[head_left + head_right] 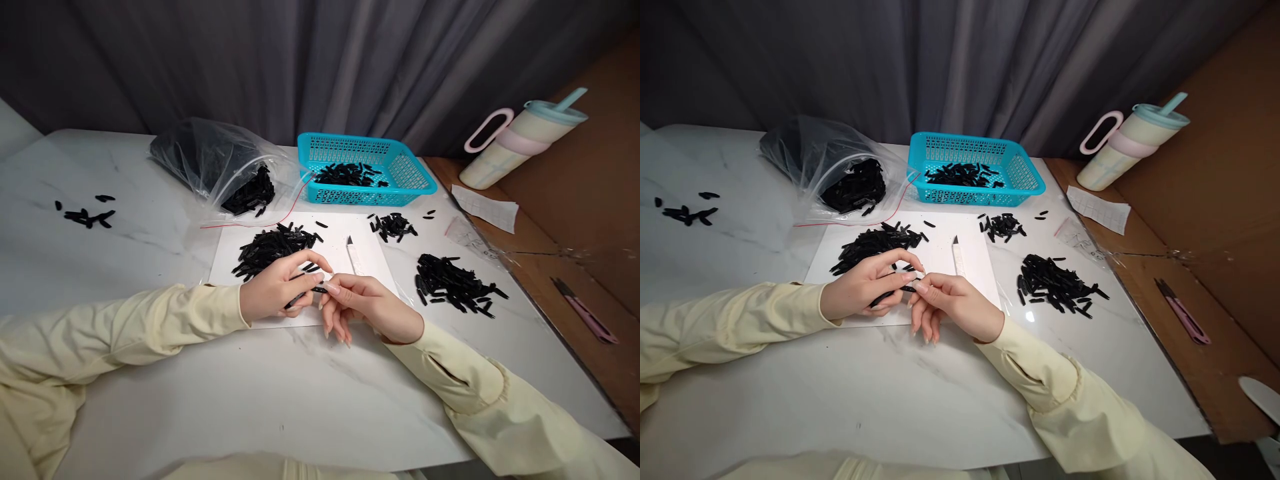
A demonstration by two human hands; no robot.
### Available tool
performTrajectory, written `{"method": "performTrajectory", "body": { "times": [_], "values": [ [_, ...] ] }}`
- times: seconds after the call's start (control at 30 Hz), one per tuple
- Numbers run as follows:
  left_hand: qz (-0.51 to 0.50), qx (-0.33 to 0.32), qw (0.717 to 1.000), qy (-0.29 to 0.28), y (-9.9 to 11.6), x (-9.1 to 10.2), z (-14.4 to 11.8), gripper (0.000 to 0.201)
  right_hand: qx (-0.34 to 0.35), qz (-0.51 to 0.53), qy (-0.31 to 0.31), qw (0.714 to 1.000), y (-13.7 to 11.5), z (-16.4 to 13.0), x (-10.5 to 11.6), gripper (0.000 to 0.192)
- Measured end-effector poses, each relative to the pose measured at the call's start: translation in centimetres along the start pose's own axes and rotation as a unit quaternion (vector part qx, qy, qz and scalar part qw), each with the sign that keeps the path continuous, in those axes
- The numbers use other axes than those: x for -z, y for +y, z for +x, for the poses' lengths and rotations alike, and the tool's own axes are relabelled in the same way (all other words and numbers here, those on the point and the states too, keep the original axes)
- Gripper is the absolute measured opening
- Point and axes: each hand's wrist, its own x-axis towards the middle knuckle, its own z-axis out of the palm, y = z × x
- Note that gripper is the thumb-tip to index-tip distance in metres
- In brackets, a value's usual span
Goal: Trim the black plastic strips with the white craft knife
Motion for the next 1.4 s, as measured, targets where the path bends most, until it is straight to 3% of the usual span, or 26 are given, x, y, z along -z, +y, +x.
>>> {"method": "performTrajectory", "body": {
  "times": [0.53,0.93,1.4],
  "values": [
    [-0.008,-0.019,1.000,-0.008,-0.14,-0.08,-0.14,0.020,-0.008,0.005,0.018,1.000,-0.28,-0.06,-0.12,0.031],
    [-0.010,0.011,1.000,-0.006,0.12,0.07,-0.12,0.011,-0.006,-0.011,0.001,1.000,-0.31,-0.18,-0.29,0.033],
    [0.001,0.019,1.000,-0.005,0.17,0.07,-0.14,0.015,-0.011,-0.008,0.006,1.000,-0.36,-0.17,-0.43,0.034]
  ]
}}
